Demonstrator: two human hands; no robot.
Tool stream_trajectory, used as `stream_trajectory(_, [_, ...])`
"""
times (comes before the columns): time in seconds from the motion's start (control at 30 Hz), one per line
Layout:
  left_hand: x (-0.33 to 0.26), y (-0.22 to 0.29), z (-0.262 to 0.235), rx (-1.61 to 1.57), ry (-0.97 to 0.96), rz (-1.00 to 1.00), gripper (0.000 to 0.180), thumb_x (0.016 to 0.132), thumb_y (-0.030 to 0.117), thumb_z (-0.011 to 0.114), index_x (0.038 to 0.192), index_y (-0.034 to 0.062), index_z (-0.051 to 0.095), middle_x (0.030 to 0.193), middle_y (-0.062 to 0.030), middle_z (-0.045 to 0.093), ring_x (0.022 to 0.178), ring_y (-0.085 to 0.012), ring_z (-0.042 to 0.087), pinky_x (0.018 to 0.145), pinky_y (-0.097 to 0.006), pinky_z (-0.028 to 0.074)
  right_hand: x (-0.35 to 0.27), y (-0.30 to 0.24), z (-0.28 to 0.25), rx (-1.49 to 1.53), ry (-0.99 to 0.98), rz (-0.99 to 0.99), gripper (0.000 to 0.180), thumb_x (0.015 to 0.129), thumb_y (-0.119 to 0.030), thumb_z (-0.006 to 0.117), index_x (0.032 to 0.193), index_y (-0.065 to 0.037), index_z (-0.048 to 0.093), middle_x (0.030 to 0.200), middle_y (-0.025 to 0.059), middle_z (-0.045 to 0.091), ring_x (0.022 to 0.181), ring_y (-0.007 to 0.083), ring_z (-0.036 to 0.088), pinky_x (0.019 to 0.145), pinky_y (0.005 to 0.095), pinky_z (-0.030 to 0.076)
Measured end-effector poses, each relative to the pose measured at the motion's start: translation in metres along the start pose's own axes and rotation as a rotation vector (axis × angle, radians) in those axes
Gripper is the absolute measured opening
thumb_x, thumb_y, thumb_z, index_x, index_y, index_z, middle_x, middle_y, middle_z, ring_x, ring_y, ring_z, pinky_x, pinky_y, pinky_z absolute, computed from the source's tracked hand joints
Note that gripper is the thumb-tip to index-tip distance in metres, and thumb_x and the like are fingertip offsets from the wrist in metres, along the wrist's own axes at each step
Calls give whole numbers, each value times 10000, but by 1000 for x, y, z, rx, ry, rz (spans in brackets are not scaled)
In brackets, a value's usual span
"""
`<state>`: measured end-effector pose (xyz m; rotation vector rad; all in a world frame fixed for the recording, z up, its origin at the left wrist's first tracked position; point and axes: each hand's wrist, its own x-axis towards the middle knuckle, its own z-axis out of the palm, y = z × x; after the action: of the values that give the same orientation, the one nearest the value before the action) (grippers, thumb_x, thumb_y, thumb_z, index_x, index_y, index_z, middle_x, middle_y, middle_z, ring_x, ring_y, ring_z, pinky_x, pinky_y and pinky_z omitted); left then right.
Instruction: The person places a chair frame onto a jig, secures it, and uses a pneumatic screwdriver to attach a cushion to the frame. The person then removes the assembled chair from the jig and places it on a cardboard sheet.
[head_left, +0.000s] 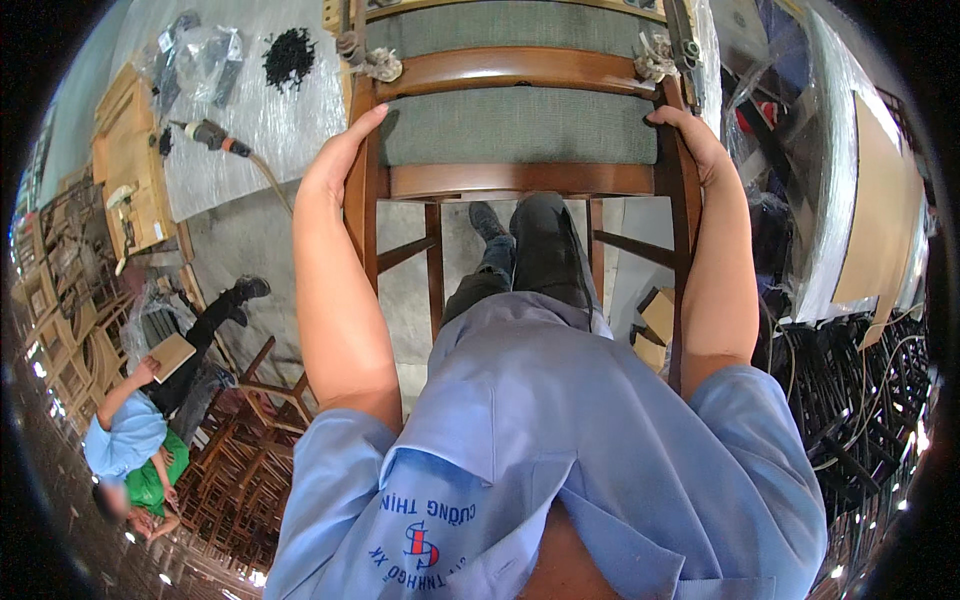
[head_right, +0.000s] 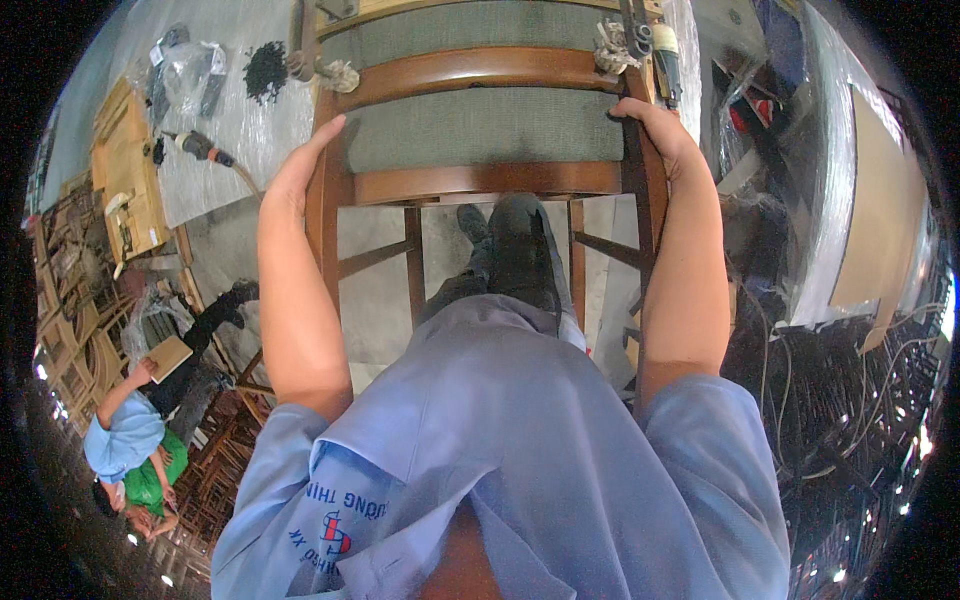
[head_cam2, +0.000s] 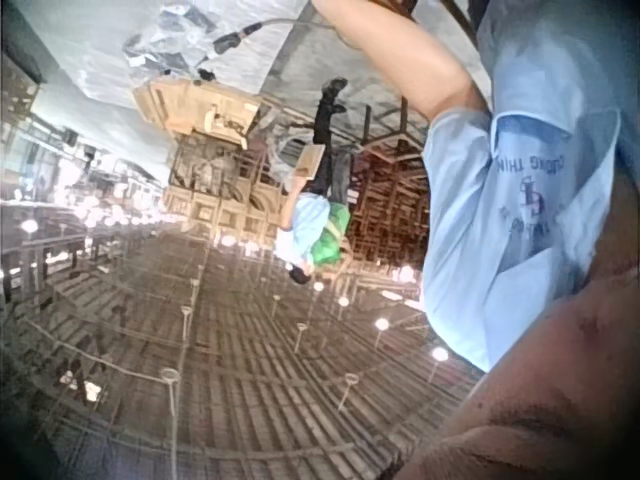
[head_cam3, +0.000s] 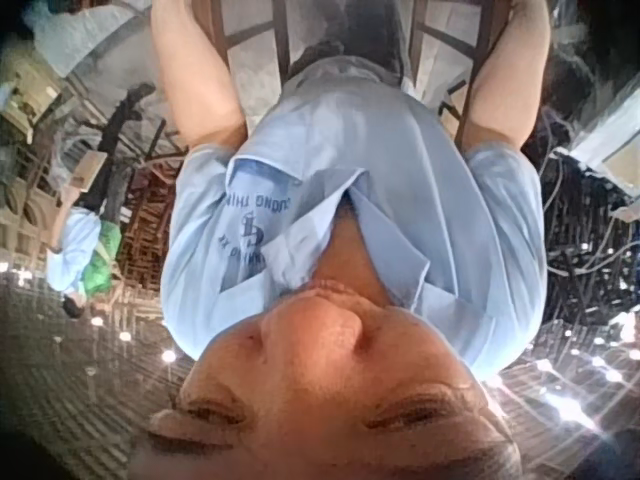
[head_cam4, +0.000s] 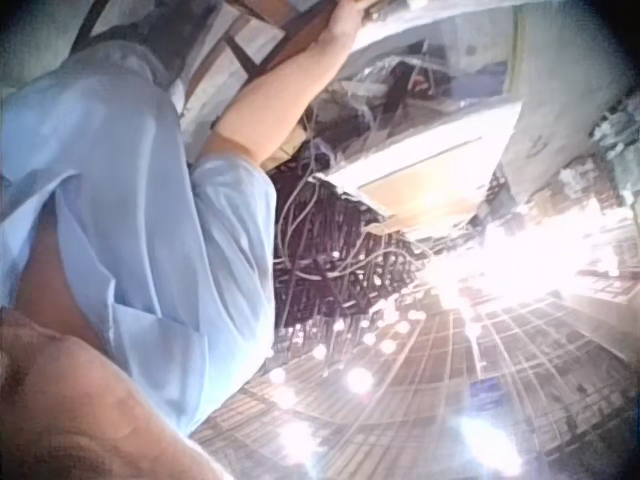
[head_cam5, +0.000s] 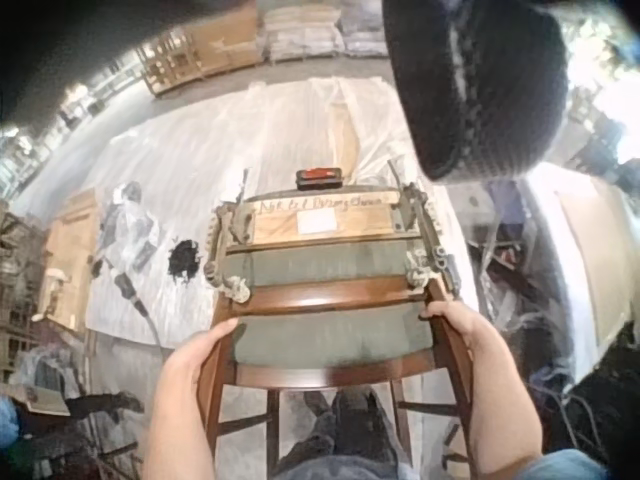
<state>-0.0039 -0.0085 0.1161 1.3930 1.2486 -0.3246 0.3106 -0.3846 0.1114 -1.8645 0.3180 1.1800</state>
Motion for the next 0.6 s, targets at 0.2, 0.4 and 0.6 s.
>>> stream_trajectory(0.2, [2,4,2,-112,-48,-21,1023,794,623,785,1548,5,477,1645,-206,388,1535,-306,327,1254,-410,206,4,-1,-1,-87,62,-60,546,718,-289,838,1143,23,695,1041,113,727,909,240,680,845,370,555])
stream_trajectory(0.4, [13,-5,-1,-69,36,-33,894,843,553,775,1502,0,533,1552,-152,519,1418,-263,478,1173,-361,347,7,3,-1,-73,54,-68,557,722,-289,824,1147,44,689,1070,128,729,931,241,688,873,370,553])
stream_trajectory(0.6, [-6,9,6,-115,-35,-42,891,851,541,763,1511,-7,520,1571,-165,498,1462,-265,435,1208,-345,292,2,7,-4,-77,44,-71,613,704,-288,841,1178,62,672,1096,144,722,985,247,685,928,373,550])
